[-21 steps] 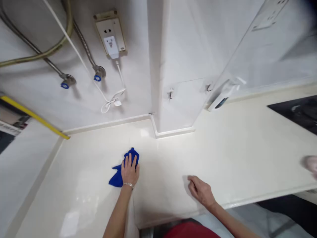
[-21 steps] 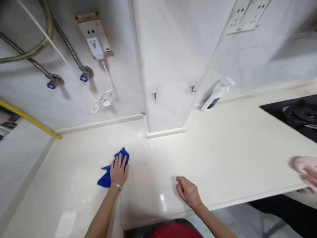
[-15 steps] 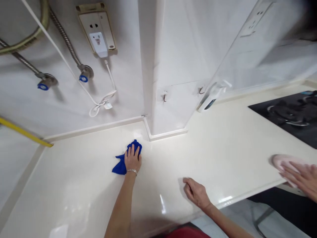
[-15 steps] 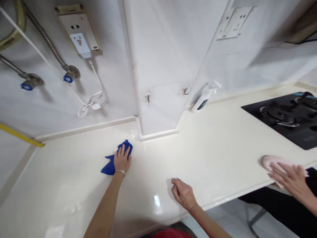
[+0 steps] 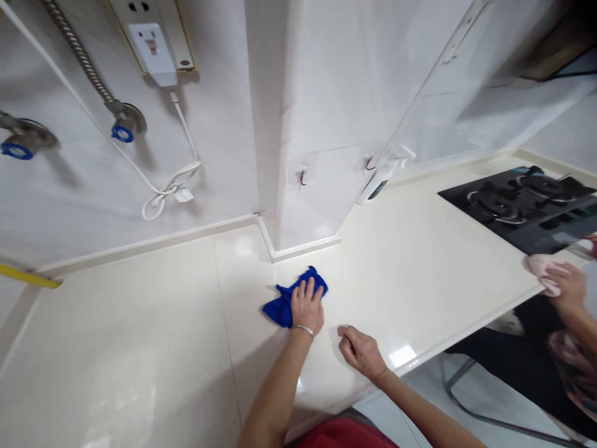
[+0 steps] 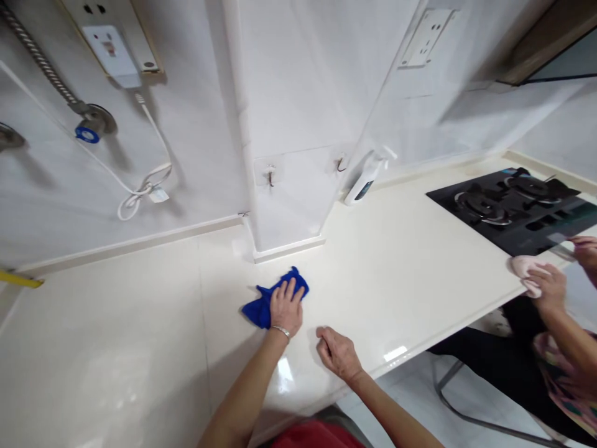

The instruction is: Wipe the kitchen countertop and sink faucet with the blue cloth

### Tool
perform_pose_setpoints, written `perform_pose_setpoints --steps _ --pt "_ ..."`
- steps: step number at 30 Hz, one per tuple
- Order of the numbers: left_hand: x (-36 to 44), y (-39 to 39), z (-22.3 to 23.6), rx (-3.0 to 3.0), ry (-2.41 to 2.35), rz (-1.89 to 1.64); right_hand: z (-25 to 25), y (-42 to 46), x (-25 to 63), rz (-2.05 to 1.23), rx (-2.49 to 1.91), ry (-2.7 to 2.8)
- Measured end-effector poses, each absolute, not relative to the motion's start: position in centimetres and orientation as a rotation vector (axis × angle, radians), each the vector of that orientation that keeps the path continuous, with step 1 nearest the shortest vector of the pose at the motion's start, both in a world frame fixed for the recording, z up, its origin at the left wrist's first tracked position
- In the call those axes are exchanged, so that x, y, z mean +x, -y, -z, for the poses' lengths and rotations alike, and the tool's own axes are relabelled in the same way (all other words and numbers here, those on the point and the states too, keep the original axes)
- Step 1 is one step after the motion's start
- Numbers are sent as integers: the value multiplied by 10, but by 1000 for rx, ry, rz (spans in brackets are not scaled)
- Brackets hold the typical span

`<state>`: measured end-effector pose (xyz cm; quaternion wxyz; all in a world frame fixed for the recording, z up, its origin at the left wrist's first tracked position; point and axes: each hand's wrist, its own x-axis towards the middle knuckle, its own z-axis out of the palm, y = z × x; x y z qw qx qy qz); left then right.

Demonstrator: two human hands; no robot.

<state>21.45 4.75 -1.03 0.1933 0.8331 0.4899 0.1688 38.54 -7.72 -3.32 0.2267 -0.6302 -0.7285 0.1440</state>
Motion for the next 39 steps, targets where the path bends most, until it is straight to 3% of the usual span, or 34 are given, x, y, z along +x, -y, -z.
perform_pose_setpoints --steps 5,11,21,29,33,39 --pt "216 -32 10 2432 -1225 -471 32 78 387 -266 -1649 2009" --pt "132 -5 14 2563 -1343 -547 41 82 392 -95 -1614 2027" --pt "-69 16 -2 2305 -2148 -450 47 86 398 -119 -1699 2043" --pt "-206 117 -10 1751 -2808 -345 48 87 401 -143 -1746 2037" --pt "-225 157 -13 1421 -2983 -322 49 87 402 -131 -1775 2030" --pt "-188 182 -9 1272 -3087 -388 45 89 401 -116 -1749 2035"
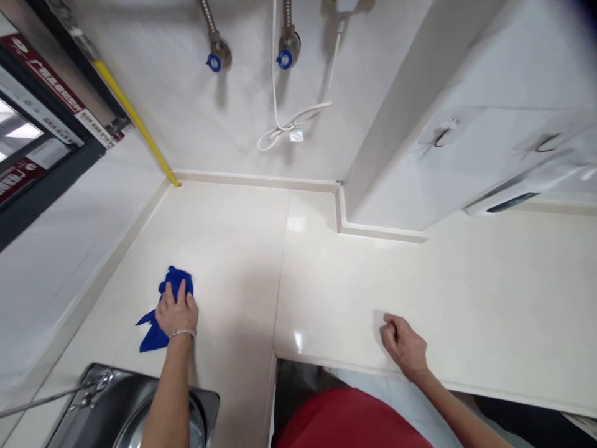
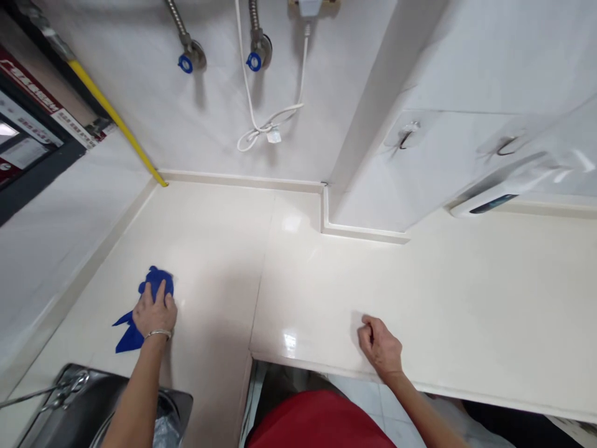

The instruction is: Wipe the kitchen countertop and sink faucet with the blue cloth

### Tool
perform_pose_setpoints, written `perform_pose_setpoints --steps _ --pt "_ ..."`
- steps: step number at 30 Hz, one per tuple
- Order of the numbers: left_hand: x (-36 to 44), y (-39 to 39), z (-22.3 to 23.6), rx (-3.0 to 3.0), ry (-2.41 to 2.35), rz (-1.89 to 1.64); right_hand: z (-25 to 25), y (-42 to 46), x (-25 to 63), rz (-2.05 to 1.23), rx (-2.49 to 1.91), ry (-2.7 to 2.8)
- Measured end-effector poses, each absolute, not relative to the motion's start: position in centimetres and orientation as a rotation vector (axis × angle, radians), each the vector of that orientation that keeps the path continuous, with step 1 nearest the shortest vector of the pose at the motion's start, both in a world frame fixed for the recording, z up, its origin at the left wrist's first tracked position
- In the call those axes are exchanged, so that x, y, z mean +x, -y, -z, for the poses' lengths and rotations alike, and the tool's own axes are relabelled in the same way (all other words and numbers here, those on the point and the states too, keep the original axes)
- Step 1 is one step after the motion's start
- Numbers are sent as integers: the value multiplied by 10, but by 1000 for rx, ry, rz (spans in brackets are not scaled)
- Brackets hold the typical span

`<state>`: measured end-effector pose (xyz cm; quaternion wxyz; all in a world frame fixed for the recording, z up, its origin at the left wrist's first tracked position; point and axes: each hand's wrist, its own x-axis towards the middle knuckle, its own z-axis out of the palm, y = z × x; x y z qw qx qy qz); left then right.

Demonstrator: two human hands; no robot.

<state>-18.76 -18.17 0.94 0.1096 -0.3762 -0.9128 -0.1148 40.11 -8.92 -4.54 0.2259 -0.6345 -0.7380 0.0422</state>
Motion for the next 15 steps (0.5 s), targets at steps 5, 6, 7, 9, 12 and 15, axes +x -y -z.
perform_pose_setpoints --steps 5,6,7,9,12,15 --pt "-124 203 -1 -1239 2588 331 43 89 401 -144 -1692 2047" --pt "-108 207 0 -1271 2569 324 42 89 401 -150 -1678 2045" --pt "-90 211 0 -1309 2551 316 42 88 401 -156 -1665 2043" --pt "-53 217 -1 -1426 2517 299 42 88 400 -163 -1641 2046" --pt "3 218 -6 -1636 2474 280 42 87 399 -177 -1584 2051" --pt "53 206 -10 -1879 2448 285 43 87 398 -216 -1567 2052"
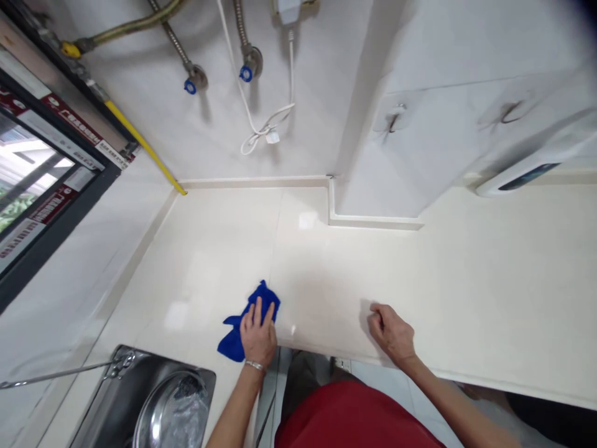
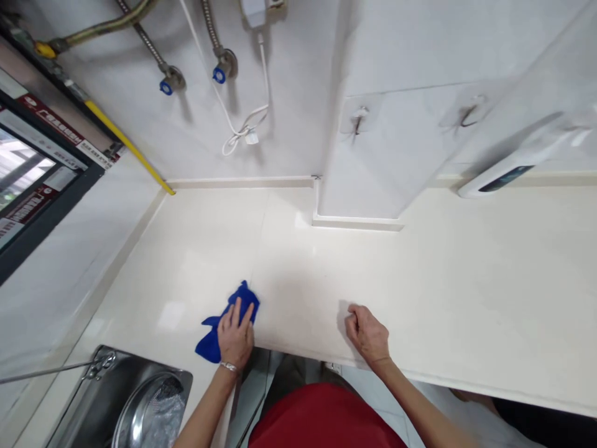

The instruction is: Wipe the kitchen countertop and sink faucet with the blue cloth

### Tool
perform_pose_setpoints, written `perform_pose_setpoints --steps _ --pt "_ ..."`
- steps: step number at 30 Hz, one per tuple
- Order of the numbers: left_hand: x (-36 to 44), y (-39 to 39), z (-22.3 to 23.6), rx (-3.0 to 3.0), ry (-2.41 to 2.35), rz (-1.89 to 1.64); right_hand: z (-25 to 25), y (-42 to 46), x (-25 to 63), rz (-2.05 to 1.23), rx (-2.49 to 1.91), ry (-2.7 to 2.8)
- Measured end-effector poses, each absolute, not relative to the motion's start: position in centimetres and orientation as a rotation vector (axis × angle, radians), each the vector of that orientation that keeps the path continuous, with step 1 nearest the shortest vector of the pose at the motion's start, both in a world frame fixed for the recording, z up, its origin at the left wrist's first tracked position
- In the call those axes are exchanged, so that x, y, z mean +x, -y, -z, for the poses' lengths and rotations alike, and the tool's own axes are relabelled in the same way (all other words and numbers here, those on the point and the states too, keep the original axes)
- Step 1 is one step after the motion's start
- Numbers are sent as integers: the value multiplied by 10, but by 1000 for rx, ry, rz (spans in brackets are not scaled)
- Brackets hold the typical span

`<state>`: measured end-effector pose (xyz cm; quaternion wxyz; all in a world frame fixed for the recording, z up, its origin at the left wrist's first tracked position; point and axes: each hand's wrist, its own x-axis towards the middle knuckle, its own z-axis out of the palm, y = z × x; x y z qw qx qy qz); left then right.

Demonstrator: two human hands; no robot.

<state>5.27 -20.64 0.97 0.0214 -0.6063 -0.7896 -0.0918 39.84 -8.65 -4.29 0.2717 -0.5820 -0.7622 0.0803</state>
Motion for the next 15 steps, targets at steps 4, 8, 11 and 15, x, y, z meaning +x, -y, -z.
perform_pose_setpoints --steps 4,8,11,15 --pt "114 177 -6 -2270 2305 363 43 86 398 -337 -1573 2044" --pt "181 145 4 -2607 2021 466 44 81 398 -520 -1587 1820" --pt "225 121 10 -2758 1814 509 41 75 404 -669 -1605 1536" --pt "253 95 11 -2860 1629 526 32 76 425 -609 -1617 1364"
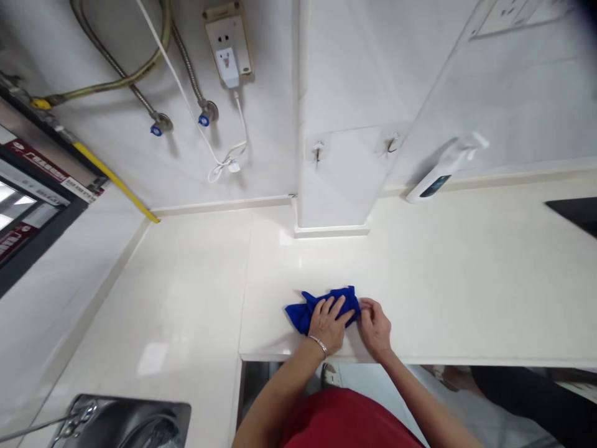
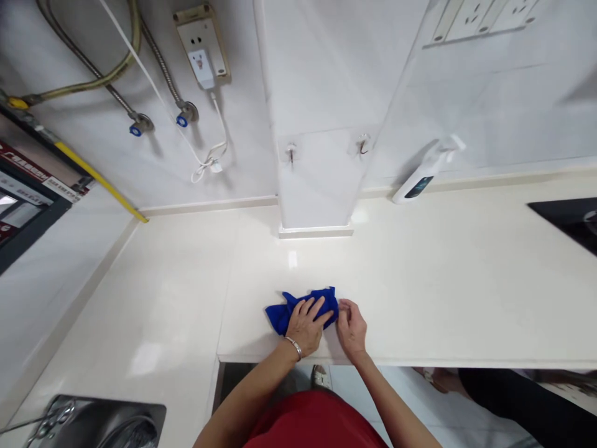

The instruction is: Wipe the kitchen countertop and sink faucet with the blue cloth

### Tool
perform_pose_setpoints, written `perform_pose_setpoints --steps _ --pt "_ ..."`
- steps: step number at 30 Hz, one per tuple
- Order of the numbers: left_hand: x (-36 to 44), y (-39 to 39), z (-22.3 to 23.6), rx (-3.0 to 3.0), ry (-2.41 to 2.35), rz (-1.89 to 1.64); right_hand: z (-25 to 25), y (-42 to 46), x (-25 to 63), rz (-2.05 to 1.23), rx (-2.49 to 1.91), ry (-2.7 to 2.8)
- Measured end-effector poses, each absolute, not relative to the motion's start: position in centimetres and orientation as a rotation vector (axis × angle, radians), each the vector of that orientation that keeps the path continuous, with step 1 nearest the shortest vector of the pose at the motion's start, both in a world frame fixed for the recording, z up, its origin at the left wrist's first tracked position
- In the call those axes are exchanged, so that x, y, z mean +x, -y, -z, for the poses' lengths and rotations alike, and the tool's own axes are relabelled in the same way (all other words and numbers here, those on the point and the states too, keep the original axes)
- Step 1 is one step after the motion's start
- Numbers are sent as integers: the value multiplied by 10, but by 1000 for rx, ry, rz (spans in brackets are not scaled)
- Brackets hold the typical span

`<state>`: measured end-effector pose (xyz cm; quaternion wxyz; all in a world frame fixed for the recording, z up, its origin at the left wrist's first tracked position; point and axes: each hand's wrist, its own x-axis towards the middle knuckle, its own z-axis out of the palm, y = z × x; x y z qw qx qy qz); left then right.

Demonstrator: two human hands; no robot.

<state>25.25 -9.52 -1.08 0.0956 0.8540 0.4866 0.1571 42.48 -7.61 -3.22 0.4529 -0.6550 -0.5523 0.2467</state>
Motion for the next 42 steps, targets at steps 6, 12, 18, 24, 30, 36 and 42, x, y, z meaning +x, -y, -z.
perform_pose_setpoints --steps 6,12,18,24,30,36,42 --pt "242 87 12 2532 -1367 -558 19 87 427 -270 -1356 1729" --pt "192 101 10 2464 -1589 -550 35 100 384 -331 -1214 1937" --pt "92 124 -5 2304 -2085 -458 50 121 402 -299 -1196 2028" --pt "-7 164 -17 2001 -2472 -259 60 127 405 -265 -1205 2044" --pt "-105 195 -22 1550 -2868 -99 69 130 397 -240 -1253 2057" --pt "-186 144 -26 1128 -2923 55 72 131 396 -171 -1325 2082" --pt "-225 73 -29 1377 -2704 158 74 128 399 -85 -1336 2115"
